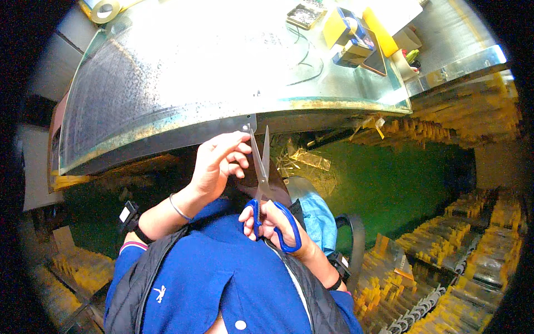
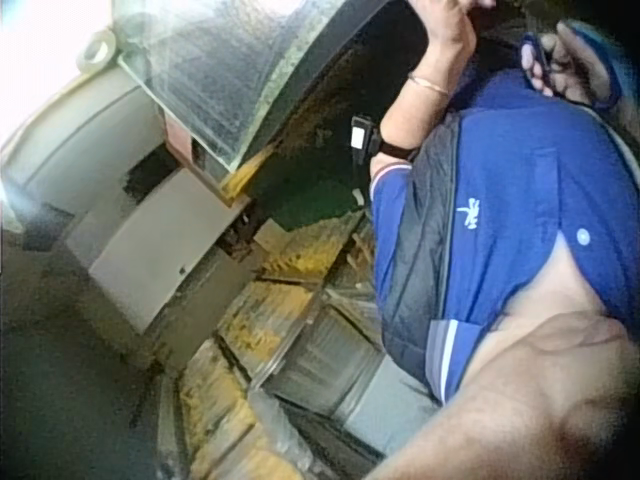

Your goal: The recorder uses scissors to cut a thin, dark sheet of material on a glass-topped workbench.

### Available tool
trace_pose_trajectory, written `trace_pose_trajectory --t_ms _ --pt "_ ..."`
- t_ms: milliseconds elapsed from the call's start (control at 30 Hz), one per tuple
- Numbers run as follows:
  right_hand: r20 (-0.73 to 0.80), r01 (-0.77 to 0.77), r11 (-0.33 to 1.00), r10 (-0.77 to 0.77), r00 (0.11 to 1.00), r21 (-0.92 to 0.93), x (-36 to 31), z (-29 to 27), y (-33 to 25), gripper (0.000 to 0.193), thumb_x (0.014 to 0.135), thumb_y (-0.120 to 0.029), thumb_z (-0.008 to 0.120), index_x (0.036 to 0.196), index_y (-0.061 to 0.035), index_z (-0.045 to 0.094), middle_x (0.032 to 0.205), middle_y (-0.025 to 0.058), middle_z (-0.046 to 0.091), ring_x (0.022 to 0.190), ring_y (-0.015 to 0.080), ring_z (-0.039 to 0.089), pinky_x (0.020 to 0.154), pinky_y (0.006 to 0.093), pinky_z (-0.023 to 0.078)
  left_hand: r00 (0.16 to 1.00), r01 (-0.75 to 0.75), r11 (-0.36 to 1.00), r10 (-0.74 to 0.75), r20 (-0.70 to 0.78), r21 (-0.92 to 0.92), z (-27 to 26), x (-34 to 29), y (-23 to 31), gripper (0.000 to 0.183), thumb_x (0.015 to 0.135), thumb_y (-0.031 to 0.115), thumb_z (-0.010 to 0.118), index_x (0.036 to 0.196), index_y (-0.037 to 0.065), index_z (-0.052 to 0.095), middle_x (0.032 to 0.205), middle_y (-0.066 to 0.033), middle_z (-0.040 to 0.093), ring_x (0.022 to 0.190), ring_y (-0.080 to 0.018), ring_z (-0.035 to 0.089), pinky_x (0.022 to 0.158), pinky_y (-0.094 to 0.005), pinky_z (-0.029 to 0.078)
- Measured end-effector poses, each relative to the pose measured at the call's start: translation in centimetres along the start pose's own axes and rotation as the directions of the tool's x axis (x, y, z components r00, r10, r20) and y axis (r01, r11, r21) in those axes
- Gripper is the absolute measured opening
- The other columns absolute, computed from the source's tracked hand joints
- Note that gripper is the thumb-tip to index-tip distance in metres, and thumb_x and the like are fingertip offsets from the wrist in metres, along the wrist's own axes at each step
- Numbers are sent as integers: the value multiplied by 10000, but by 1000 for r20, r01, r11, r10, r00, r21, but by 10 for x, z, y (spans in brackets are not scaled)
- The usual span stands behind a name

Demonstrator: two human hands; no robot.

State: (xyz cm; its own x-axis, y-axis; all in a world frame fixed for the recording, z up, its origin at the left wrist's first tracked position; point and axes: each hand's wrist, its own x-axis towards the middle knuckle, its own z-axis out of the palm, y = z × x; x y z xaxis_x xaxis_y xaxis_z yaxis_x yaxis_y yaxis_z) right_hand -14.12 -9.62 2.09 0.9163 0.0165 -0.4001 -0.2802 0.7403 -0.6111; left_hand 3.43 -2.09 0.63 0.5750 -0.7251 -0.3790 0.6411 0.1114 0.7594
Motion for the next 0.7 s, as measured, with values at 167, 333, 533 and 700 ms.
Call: trace_pose_trajectory --t_ms 167,333,533,700 --pt "99 -40 979 20 995 202 7 2 -12 618 899 -529 266 986 28 521 816 88 550 742 174 522 659 272 412 998 -55 998 57 -35 41 5 11 4 311 815 234 622 1005 -9 594 830 -64 602 617 -86 553 466 -183 446" --pt "102 -144 942 118 988 302 12 3 -17 693 851 -607 290 916 40 528 749 79 485 689 177 466 572 269 379 994 -94 993 98 -48 70 0 10 1 281 806 183 633 1004 -13 600 813 -58 607 611 -80 545 465 -176 441" --pt "17 -152 971 151 988 186 14 2 -14 580 892 -531 315 879 4 539 696 57 513 607 149 523 513 255 422 980 -189 971 195 -30 146 -3 8 -6 220 816 158 620 942 -22 623 772 -55 616 591 -75 543 459 -180 438" --pt "-348 -84 958 -17 937 -274 17 28 -7 373 894 -355 479 760 -15 550 585 35 507 449 99 493 419 219 415 971 -237 957 236 28 169 0 5 -9 183 829 140 601 912 -20 632 724 -46 613 553 -65 531 444 -177 430"
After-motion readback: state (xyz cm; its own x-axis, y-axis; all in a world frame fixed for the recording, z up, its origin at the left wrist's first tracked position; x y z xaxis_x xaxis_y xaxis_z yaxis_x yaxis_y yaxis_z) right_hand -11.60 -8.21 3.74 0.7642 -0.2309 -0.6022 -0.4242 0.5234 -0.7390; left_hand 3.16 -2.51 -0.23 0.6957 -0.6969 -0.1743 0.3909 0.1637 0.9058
